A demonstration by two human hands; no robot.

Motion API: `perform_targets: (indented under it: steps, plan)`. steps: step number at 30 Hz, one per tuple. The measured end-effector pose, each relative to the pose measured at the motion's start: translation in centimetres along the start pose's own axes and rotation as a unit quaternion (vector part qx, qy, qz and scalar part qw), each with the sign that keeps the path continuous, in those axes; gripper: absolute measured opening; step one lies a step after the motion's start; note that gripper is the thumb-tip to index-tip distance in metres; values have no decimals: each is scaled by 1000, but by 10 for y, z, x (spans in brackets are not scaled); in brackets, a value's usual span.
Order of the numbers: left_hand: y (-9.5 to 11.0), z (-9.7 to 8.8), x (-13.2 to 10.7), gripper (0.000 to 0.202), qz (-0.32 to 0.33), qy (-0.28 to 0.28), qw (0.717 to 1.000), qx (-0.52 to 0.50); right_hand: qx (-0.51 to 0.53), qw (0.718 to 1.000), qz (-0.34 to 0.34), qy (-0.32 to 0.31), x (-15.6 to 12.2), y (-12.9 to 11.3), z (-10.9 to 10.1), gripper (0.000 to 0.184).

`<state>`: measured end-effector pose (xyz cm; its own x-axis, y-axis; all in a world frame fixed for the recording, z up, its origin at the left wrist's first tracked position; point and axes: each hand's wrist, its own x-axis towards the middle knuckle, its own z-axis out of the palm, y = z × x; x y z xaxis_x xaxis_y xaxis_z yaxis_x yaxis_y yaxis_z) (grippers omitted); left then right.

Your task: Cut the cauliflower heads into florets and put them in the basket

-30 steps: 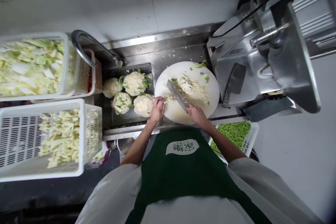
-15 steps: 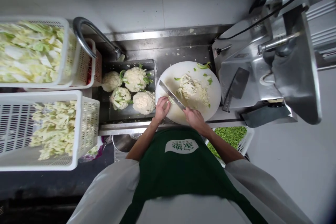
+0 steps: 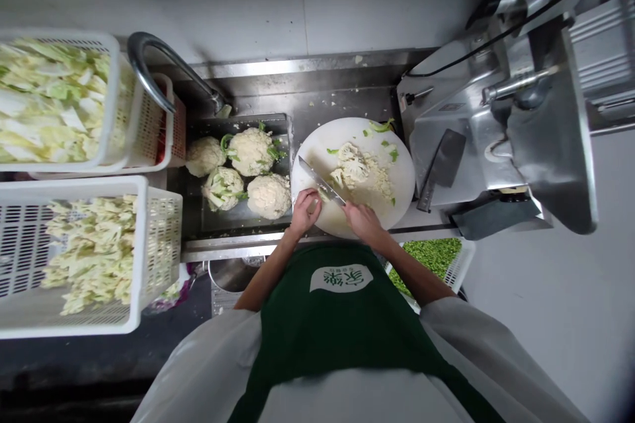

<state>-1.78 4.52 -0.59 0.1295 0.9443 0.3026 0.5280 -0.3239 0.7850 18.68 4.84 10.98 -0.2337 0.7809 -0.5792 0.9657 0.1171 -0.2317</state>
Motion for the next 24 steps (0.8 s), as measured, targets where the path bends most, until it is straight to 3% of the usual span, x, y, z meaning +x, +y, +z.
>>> perform_targets:
  steps: [3, 6, 9, 12, 17, 20, 24]
  plan:
    - [7, -2, 1, 17, -5, 32, 999, 1, 26, 999, 29, 33, -20, 20, -2, 38]
    - [18, 8, 27, 18, -20, 64, 998, 20, 34, 993, 84, 75, -38, 44, 1, 39]
    - [19, 30, 68, 26, -31, 20, 999, 21, 41, 985, 131, 108, -51, 65, 10, 37]
    - [5, 46, 95, 25, -82, -41, 995, -37, 65, 979, 148, 125, -61, 78, 21, 34]
    - [-25, 38, 88, 25, -138, -57, 973, -173, 68, 983, 137, 98, -74, 80, 35, 29]
    - [-31, 28, 78, 25, -106, -27, 985, -130, 48, 990, 122, 56, -75, 74, 37, 28]
    - [-32, 30, 72, 28, -97, 4, 993, -73, 28, 994, 106, 9, -72, 63, 35, 32]
